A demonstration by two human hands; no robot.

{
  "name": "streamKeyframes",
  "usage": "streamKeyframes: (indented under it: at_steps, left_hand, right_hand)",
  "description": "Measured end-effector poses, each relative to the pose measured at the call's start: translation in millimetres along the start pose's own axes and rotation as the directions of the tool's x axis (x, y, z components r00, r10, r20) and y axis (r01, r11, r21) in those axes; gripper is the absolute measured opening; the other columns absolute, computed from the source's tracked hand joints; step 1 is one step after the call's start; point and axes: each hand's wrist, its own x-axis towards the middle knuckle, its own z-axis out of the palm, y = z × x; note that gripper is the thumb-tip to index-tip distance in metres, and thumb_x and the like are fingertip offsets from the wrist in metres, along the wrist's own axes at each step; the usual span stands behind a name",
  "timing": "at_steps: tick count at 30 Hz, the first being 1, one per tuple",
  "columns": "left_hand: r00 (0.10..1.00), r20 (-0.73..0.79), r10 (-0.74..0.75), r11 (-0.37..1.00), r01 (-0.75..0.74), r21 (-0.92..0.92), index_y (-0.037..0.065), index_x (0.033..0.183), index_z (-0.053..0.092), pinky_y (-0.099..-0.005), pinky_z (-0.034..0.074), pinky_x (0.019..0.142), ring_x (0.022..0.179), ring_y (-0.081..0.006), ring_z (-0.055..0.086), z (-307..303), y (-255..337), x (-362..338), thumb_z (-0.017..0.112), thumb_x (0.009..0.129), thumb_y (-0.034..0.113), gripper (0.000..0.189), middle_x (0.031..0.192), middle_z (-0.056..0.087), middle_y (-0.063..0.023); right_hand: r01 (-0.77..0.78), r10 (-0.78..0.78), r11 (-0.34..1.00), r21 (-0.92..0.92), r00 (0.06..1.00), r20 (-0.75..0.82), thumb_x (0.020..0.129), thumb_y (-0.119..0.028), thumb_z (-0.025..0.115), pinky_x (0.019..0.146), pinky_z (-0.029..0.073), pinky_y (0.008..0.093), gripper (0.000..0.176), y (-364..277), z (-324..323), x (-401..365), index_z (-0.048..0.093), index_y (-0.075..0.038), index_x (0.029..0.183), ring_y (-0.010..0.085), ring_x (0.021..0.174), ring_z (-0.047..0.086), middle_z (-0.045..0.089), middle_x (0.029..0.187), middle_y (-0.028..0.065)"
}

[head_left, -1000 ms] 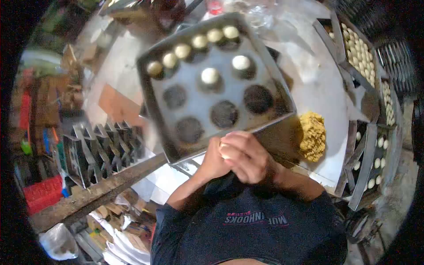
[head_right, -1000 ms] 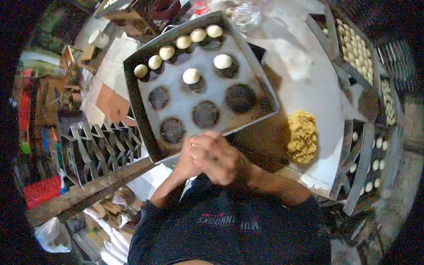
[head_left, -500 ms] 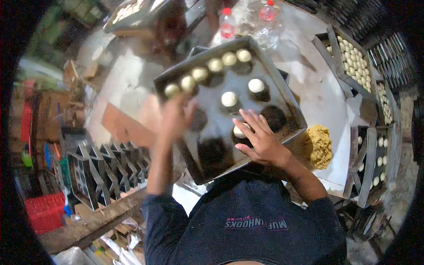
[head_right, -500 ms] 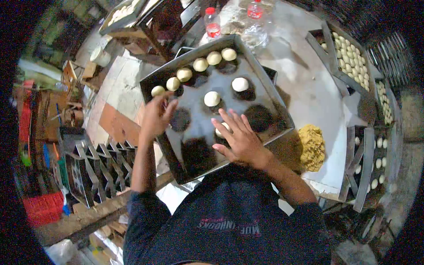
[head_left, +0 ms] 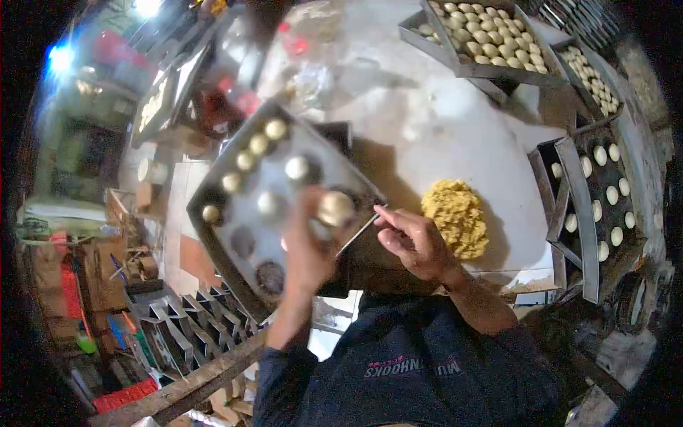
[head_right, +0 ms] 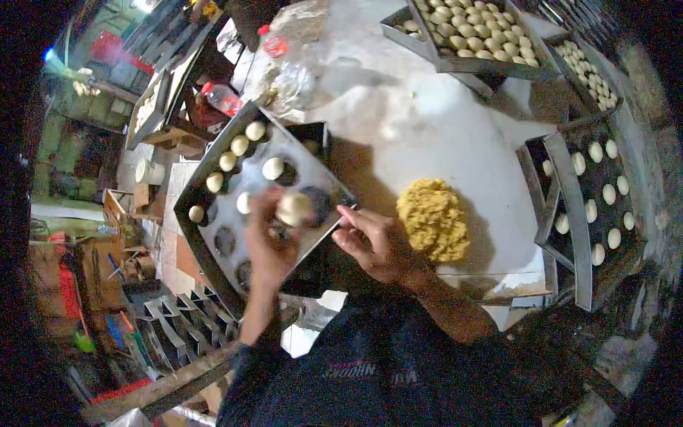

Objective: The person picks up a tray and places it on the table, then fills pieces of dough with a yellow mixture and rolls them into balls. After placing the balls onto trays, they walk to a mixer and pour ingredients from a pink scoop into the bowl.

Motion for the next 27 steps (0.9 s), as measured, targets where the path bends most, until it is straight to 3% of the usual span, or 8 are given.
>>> streamKeyframes:
  at_steps: [3, 6, 9, 11, 16, 20, 25, 27]
  left_hand:
    - [0.920, 0.375, 0.116, 0.992, -0.125, 0.000, 0.001, 0.137, 0.041, -0.0402, 0.049, 0.093, 0.108, -0.0321, 0.058, 56, 45, -4, 0.077, 0.069, 0.009, 0.078, 0.127, 0.054, -0.0195]
    - [0.945, 0.327, -0.020, 0.958, 0.112, -0.265, -0.004, 0.137, 0.040, -0.0372, 0.047, 0.092, 0.107, -0.0292, 0.057, 82, 72, -7, 0.082, 0.069, 0.019, 0.083, 0.123, 0.054, -0.0193]
    - [0.869, 0.442, -0.222, 0.833, 0.405, -0.378, -0.006, 0.127, 0.053, -0.0311, 0.045, 0.088, 0.102, -0.0194, 0.054, 97, 85, -22, 0.076, 0.080, 0.026, 0.061, 0.108, 0.055, -0.0103]
    - [0.908, 0.352, -0.225, 0.799, 0.379, -0.467, -0.006, 0.127, 0.053, -0.0313, 0.044, 0.089, 0.103, -0.0197, 0.054, 108, 102, -32, 0.072, 0.083, 0.020, 0.055, 0.108, 0.055, -0.0112]
    - [0.984, -0.118, 0.135, 0.876, -0.174, -0.449, -0.004, 0.129, 0.052, -0.0374, 0.037, 0.100, 0.117, -0.0296, 0.043, 132, 130, -88, 0.062, 0.086, 0.008, 0.046, 0.127, 0.043, -0.0204]
    - [0.997, 0.055, -0.056, 0.699, 0.078, -0.711, -0.004, 0.140, 0.031, -0.0410, 0.028, 0.107, 0.135, -0.0307, 0.028, 102, 139, -136, 0.054, 0.089, 0.052, 0.079, 0.143, 0.031, -0.0229]
    - [0.893, 0.041, -0.449, 0.722, 0.389, -0.573, -0.005, 0.117, 0.057, -0.0254, 0.044, 0.083, 0.094, -0.0113, 0.056, 37, 121, -217, 0.052, 0.098, 0.026, 0.036, 0.105, 0.062, -0.0077]
    - [0.801, 0.128, -0.585, 0.299, 0.359, -0.884, -0.004, 0.118, 0.057, -0.0272, 0.045, 0.084, 0.096, -0.0132, 0.058, 23, 116, -232, 0.054, 0.098, 0.025, 0.035, 0.107, 0.062, -0.0077]
  right_hand:
    - [-0.259, 0.225, 0.945, 0.199, 0.958, 0.178, 0.088, -0.019, 0.063, 0.083, 0.052, 0.0334, 0.038, 2, -49, 1, 0.059, 0.003, 0.118, 0.0254, 0.093, 0.065, 0.067, 0.102, 0.0166]
    - [0.225, -0.213, 0.968, 0.111, 0.971, -0.108, 0.079, -0.009, 0.071, 0.079, 0.055, 0.0289, 0.041, 30, -85, -6, 0.061, 0.001, 0.118, 0.0241, 0.095, 0.066, 0.067, 0.104, 0.0163]
    - [0.480, -0.464, 0.876, -0.031, 0.859, 0.215, 0.079, -0.008, 0.069, 0.095, 0.048, 0.0360, 0.052, 18, -119, -20, 0.054, 0.003, 0.127, 0.0276, 0.113, 0.058, 0.051, 0.133, 0.0194]
    - [0.324, -0.328, 0.944, 0.065, 0.942, 0.072, 0.084, -0.011, 0.065, 0.098, 0.045, 0.0377, 0.054, -9, -116, -42, 0.047, 0.003, 0.133, 0.0279, 0.117, 0.055, 0.042, 0.140, 0.0212]
    - [0.336, -0.307, 0.939, 0.078, 0.917, -0.253, 0.093, -0.010, 0.053, 0.084, 0.049, 0.0308, 0.032, -24, -99, -80, 0.053, 0.004, 0.122, 0.0225, 0.102, 0.061, 0.061, 0.108, 0.0179]
    - [0.383, -0.340, 0.919, 0.096, 0.890, -0.303, 0.088, -0.006, 0.054, 0.068, 0.049, 0.0324, 0.020, -36, -45, -107, 0.059, 0.003, 0.105, 0.0247, 0.077, 0.065, 0.064, 0.088, 0.0169]
    - [0.279, -0.281, 0.948, -0.153, 0.960, 0.006, 0.092, -0.019, 0.052, 0.068, 0.047, 0.0403, 0.022, -33, 24, -135, 0.062, 0.000, 0.092, 0.0332, 0.072, 0.058, 0.058, 0.081, 0.0166]
    - [0.311, -0.328, 0.933, -0.181, 0.942, -0.073, 0.095, -0.021, 0.050, 0.072, 0.047, 0.0399, 0.025, -27, 45, -145, 0.060, 0.001, 0.089, 0.0328, 0.080, 0.056, 0.053, 0.081, 0.0152]
